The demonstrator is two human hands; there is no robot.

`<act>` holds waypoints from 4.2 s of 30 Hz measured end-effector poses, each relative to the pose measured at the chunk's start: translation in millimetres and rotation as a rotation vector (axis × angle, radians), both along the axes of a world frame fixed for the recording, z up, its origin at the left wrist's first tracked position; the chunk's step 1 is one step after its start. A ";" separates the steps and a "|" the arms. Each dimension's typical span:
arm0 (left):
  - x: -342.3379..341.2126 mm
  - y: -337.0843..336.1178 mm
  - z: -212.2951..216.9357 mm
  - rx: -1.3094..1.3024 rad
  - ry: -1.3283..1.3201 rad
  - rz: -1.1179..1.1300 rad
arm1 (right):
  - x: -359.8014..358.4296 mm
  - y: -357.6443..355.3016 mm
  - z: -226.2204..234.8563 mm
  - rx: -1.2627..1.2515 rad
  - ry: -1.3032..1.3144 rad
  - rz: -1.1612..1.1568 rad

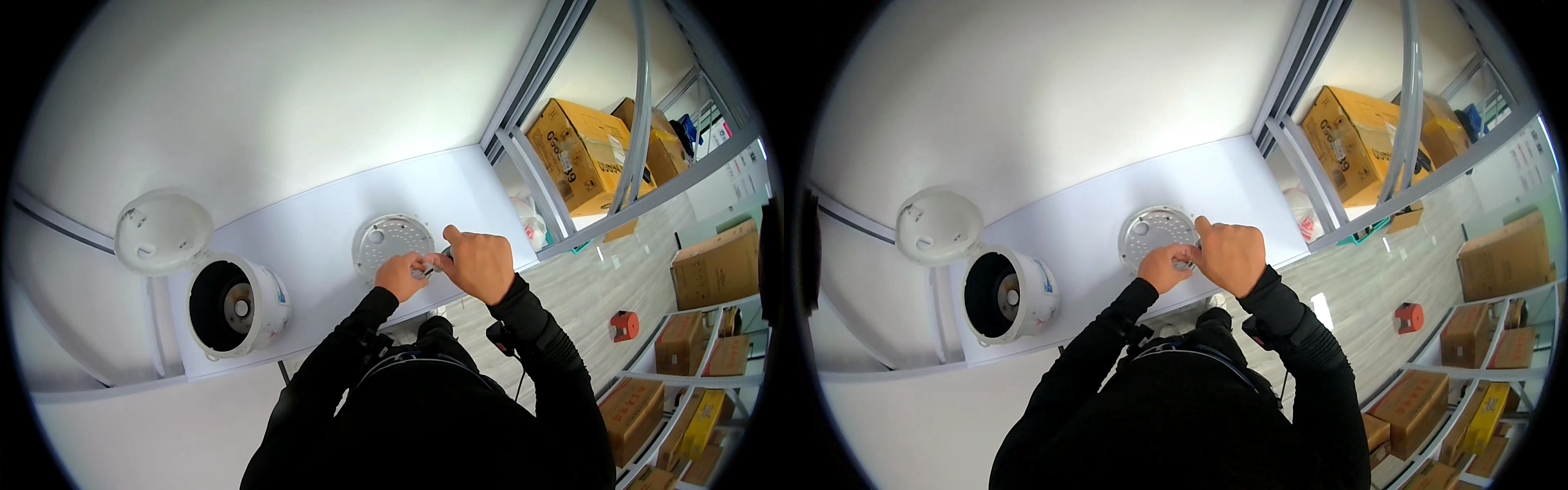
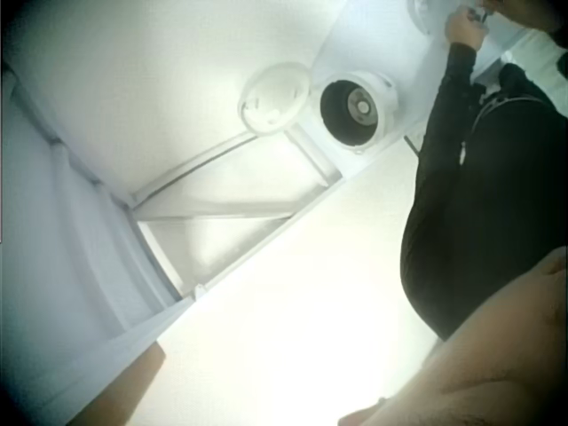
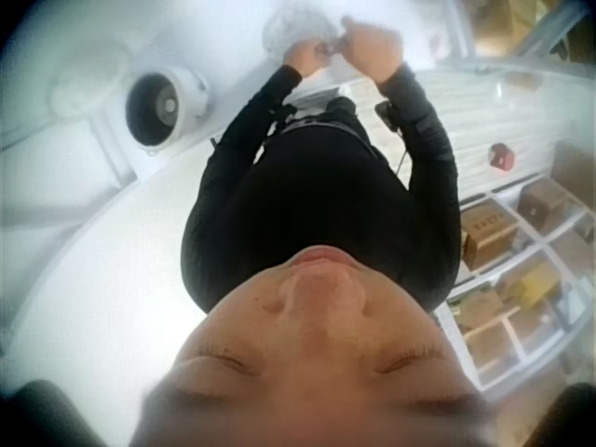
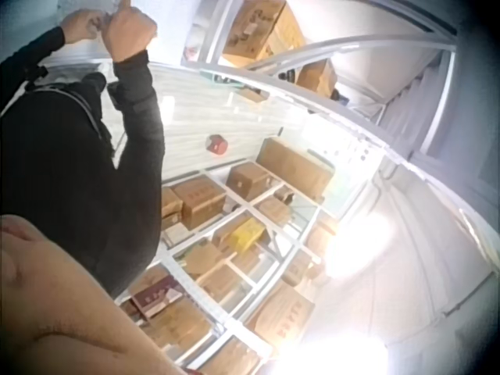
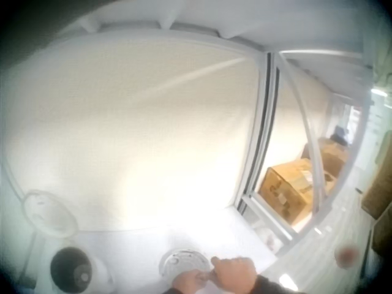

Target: The person assembles parts of a white appliance on a workbench. They use a screwdriver to fasten screws into a white plastic cover, then attach a perforated metal plate to the same cover, securing it with additional screws.

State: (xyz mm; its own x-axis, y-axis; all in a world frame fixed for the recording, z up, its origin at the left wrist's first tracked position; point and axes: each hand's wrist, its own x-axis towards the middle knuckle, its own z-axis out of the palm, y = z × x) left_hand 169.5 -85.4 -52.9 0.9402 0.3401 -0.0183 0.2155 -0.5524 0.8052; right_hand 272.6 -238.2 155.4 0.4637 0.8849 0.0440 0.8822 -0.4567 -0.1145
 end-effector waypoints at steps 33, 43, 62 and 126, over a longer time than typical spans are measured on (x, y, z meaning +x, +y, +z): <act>-1.8 0.8 -6.0 -0.049 -0.027 -0.008 | -2.1 -4.2 -7.3 0.159 -0.085 0.057; -2.5 -2.9 -1.8 -0.004 -0.011 0.025 | 0.9 -5.1 -8.4 0.215 -0.041 0.107; -1.4 -3.8 -6.9 0.014 -0.019 0.034 | 4.2 -3.5 -13.1 0.037 0.020 -0.057; -69.6 43.9 19.8 0.141 0.126 -0.322 | -5.2 -22.0 -1.8 0.674 0.407 -0.078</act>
State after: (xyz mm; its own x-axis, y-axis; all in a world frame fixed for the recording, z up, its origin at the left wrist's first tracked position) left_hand 100.0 -41.5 -33.2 0.9927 0.0345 -0.1153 0.1054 -0.7117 0.6945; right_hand 267.4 -260.3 153.7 0.6181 0.6923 0.3725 0.6797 -0.2326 -0.6956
